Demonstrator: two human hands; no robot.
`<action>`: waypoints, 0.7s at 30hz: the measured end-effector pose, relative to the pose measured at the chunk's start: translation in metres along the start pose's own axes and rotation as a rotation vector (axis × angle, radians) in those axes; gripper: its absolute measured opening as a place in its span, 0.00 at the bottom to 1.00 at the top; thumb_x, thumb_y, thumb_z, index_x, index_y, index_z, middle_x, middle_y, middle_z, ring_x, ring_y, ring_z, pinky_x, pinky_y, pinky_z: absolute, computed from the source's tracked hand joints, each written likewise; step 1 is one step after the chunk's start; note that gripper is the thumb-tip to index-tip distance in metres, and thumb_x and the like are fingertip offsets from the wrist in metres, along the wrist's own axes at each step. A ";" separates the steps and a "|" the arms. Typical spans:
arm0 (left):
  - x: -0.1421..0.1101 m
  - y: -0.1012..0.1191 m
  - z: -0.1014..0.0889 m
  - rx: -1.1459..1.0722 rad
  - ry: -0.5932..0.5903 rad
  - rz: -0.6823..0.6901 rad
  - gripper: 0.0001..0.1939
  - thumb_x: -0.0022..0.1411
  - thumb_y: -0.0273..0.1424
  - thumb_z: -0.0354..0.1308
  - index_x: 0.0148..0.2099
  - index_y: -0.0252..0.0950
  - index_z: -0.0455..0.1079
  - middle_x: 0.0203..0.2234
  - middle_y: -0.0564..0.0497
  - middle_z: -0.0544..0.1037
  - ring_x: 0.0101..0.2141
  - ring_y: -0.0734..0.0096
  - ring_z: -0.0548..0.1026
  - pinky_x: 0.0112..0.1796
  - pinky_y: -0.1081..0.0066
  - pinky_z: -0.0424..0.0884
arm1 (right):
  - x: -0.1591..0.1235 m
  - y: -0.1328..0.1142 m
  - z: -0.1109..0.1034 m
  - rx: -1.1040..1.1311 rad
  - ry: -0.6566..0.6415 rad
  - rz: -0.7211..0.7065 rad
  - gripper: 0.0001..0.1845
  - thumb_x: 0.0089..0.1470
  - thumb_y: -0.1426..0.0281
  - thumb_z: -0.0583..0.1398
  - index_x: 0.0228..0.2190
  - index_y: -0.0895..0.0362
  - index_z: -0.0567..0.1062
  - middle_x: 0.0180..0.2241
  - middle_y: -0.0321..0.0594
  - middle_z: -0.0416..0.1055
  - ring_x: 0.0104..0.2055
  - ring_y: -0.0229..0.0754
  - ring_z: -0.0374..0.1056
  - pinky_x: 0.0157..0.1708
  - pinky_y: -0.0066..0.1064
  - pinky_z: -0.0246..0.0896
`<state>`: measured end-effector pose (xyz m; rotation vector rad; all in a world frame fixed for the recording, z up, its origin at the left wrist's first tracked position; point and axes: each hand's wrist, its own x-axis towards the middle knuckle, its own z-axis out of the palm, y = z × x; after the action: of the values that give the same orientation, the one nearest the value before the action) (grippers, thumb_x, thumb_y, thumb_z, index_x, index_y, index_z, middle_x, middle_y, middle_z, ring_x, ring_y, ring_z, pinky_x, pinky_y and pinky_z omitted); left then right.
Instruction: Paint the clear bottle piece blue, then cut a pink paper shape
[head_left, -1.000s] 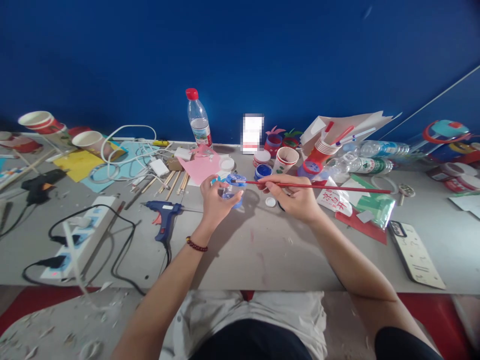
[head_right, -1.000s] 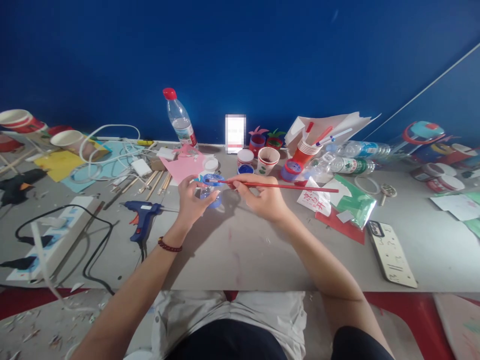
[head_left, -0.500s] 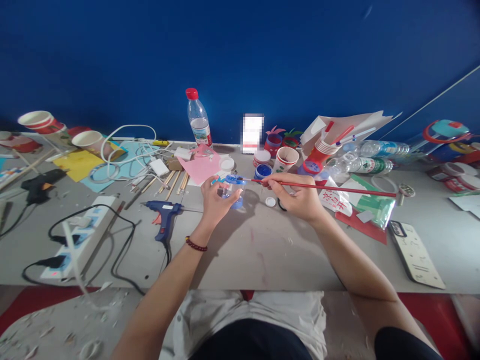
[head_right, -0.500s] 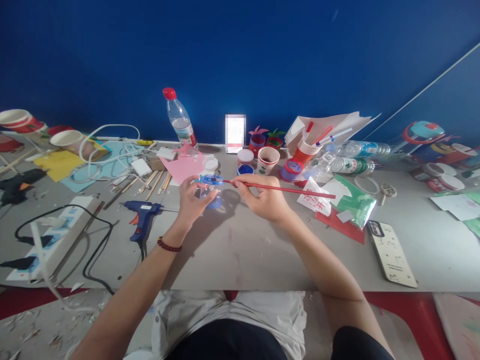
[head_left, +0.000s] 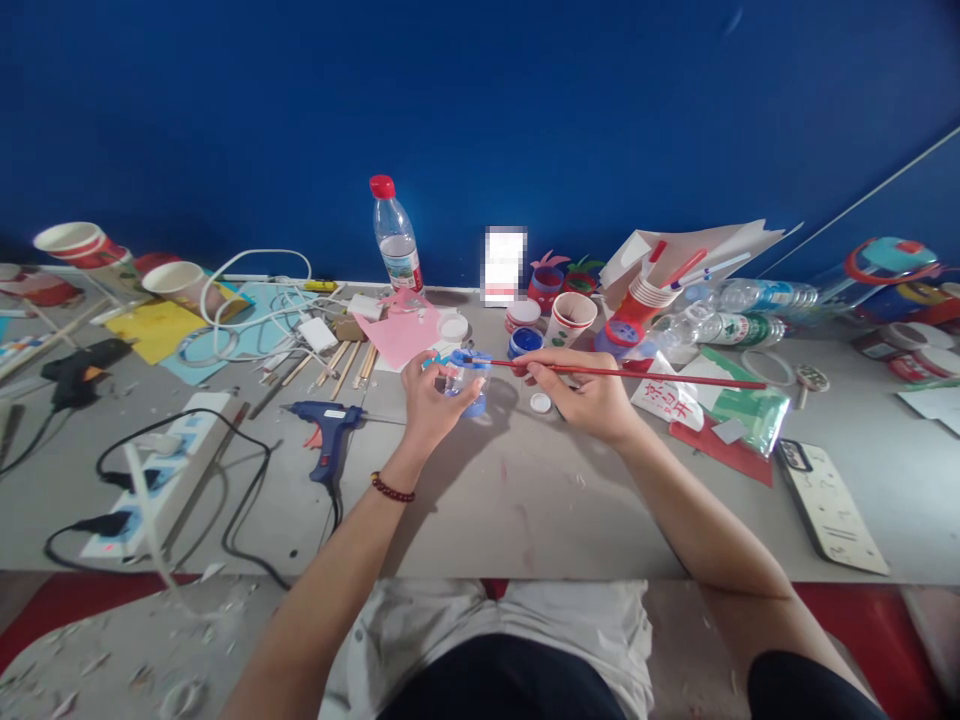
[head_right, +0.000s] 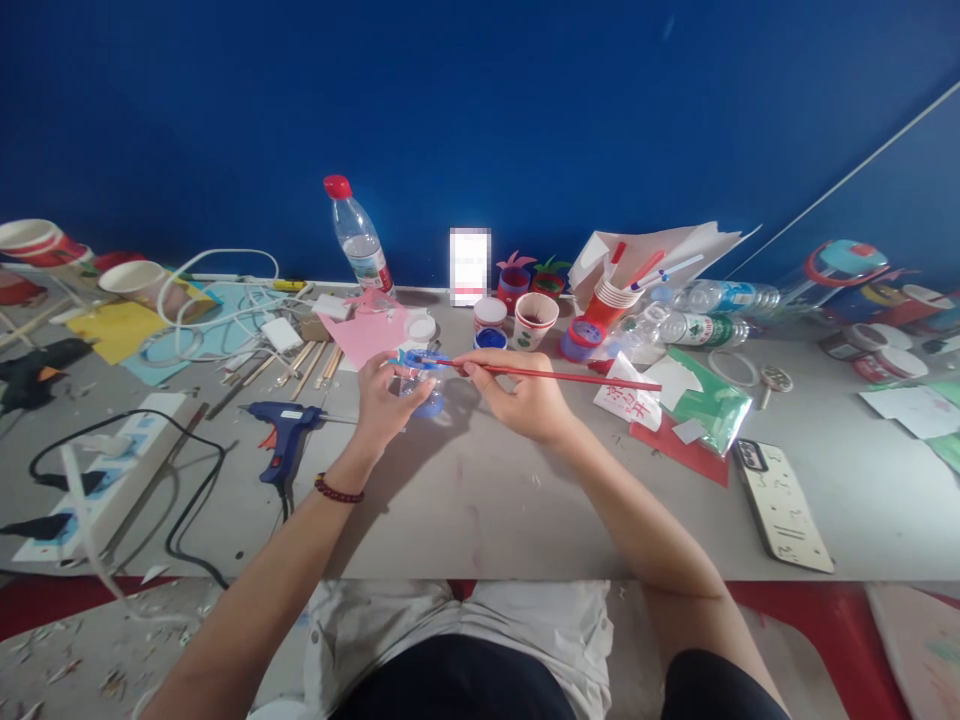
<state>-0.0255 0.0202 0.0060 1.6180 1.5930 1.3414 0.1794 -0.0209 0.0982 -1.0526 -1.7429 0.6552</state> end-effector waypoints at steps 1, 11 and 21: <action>0.000 0.000 0.000 0.002 0.000 -0.004 0.17 0.43 0.38 0.73 0.28 0.40 0.66 0.50 0.46 0.68 0.58 0.50 0.62 0.60 0.51 0.61 | 0.000 -0.001 0.000 -0.002 -0.002 -0.006 0.10 0.61 0.68 0.59 0.37 0.55 0.82 0.35 0.41 0.81 0.34 0.42 0.77 0.35 0.35 0.77; 0.004 0.002 -0.002 -0.019 -0.047 -0.150 0.17 0.44 0.41 0.72 0.27 0.39 0.68 0.53 0.43 0.70 0.60 0.47 0.61 0.60 0.49 0.60 | 0.002 -0.003 -0.006 -0.037 0.032 -0.024 0.10 0.61 0.68 0.59 0.34 0.55 0.81 0.32 0.41 0.81 0.33 0.43 0.76 0.34 0.37 0.76; 0.010 0.006 -0.005 -0.091 -0.127 -0.253 0.12 0.50 0.39 0.67 0.27 0.38 0.70 0.51 0.44 0.74 0.57 0.52 0.68 0.57 0.54 0.64 | 0.004 0.004 -0.016 0.034 0.070 0.012 0.10 0.62 0.66 0.60 0.36 0.56 0.81 0.32 0.42 0.80 0.35 0.43 0.77 0.36 0.37 0.77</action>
<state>-0.0287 0.0272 0.0162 1.3675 1.5766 1.1396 0.1945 -0.0166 0.1032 -1.0509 -1.6606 0.6460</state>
